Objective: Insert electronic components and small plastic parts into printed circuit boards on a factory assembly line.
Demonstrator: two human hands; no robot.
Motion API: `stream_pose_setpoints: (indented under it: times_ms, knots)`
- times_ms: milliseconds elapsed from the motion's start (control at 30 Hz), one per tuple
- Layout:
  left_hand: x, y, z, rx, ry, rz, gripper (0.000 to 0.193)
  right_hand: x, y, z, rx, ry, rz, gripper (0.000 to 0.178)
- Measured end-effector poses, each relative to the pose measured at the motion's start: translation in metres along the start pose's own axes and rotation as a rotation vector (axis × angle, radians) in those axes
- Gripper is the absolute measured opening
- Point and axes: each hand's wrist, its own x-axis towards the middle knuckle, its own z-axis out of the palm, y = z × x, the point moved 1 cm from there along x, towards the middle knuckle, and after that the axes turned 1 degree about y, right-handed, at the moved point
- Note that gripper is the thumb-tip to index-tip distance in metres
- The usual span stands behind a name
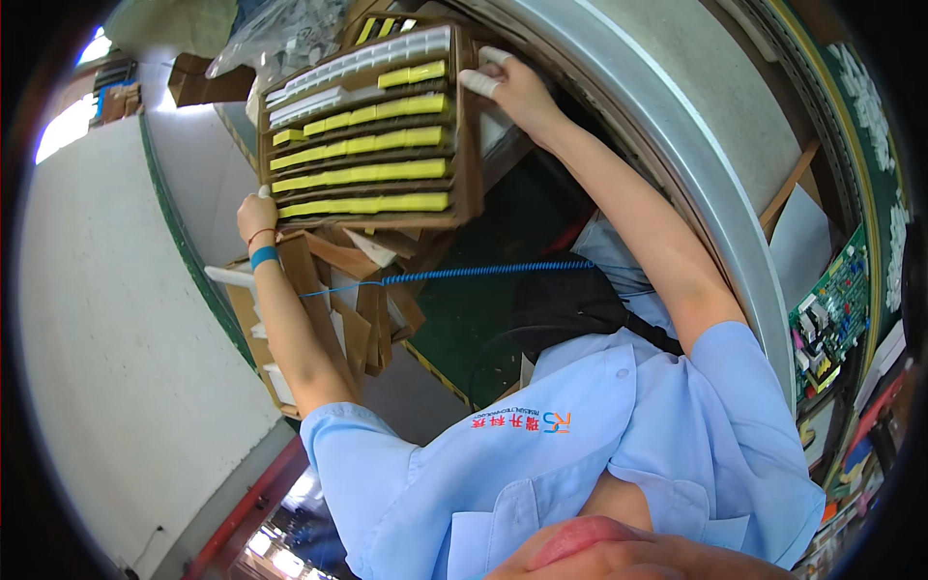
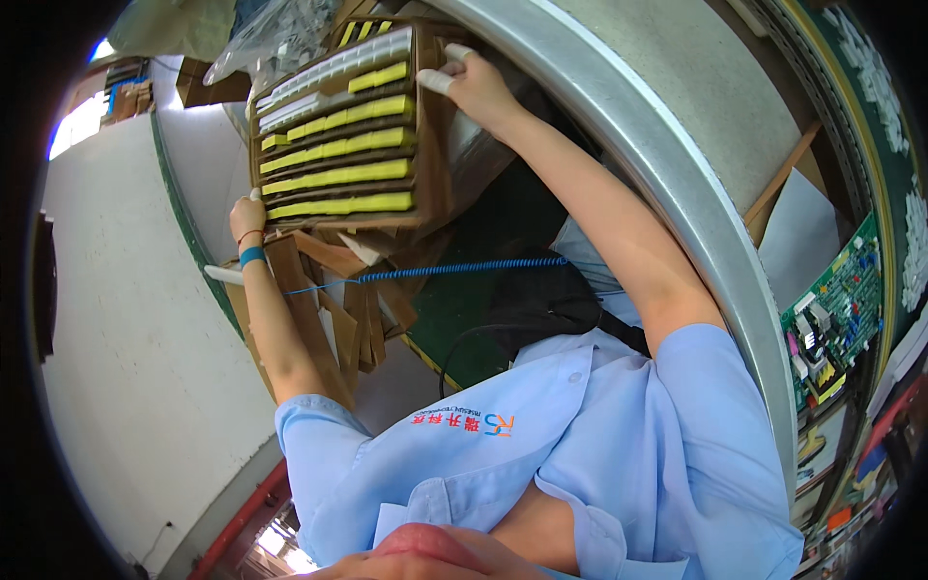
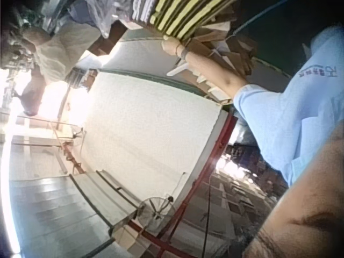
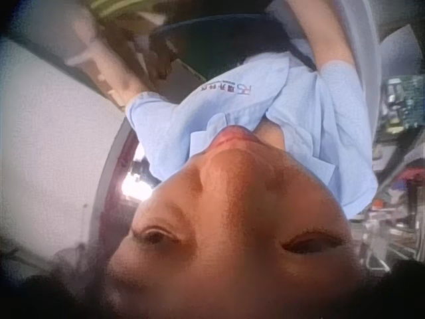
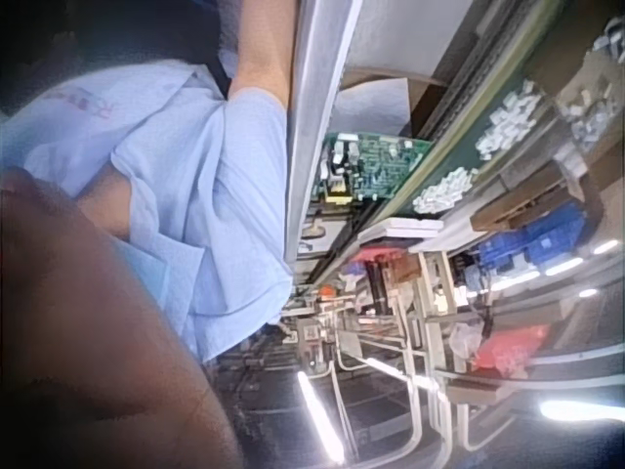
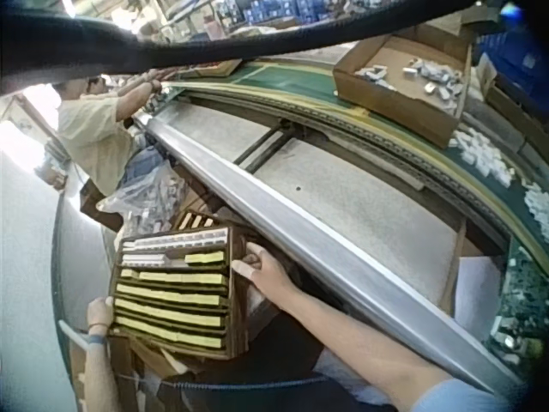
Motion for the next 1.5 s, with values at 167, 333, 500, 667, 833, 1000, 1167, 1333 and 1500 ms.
stream_pose_setpoints:
  times_ms: [167,333,500,667,833,1000,1167,1333,1500]
  knots:
    - [-0.058,-0.004,0.002,0.043,-0.107,-0.046,0.04,-0.091,-0.003,0.016,0.016,-0.07,0.455,0.071]
    - [-0.086,0.009,-0.014,0.075,-0.078,-0.037,0.034,-0.109,-0.008,0.015,0.478,-0.224,0.618,0.058]
    - [-0.124,-0.003,0.001,-0.016,-0.124,0.106,0.036,-0.061,-0.04,0.019,0.203,-0.179,0.222,0.083]
    - [-0.176,0.022,-0.011,-0.278,-0.16,0.08,0.038,-0.025,-0.044,0.021,-0.044,-0.176,0.1,0.093]
    - [-0.206,0.055,-0.059,-0.067,-0.182,0.237,0.035,-0.002,0.004,-0.009,-0.077,-0.107,0.095,0.081]
    - [-0.204,0.121,-0.108,-0.289,0.407,0.431,0.038,0.005,0.024,-0.015,-0.264,0.083,0.252,0.077]
    - [-0.202,0.202,-0.056,-0.306,0.49,0.629,0.048,0.036,0.042,-0.012,-0.55,-0.012,0.141,0.076]
    - [-0.197,0.224,-0.056,-0.389,0.582,0.574,0.054,0.041,0.038,-0.014,-0.757,0.024,0.065,0.072]
    - [-0.18,0.265,-0.066,-0.386,0.583,0.706,0.032,0.061,0.067,-0.034,-0.853,-0.046,-0.048,0.083]
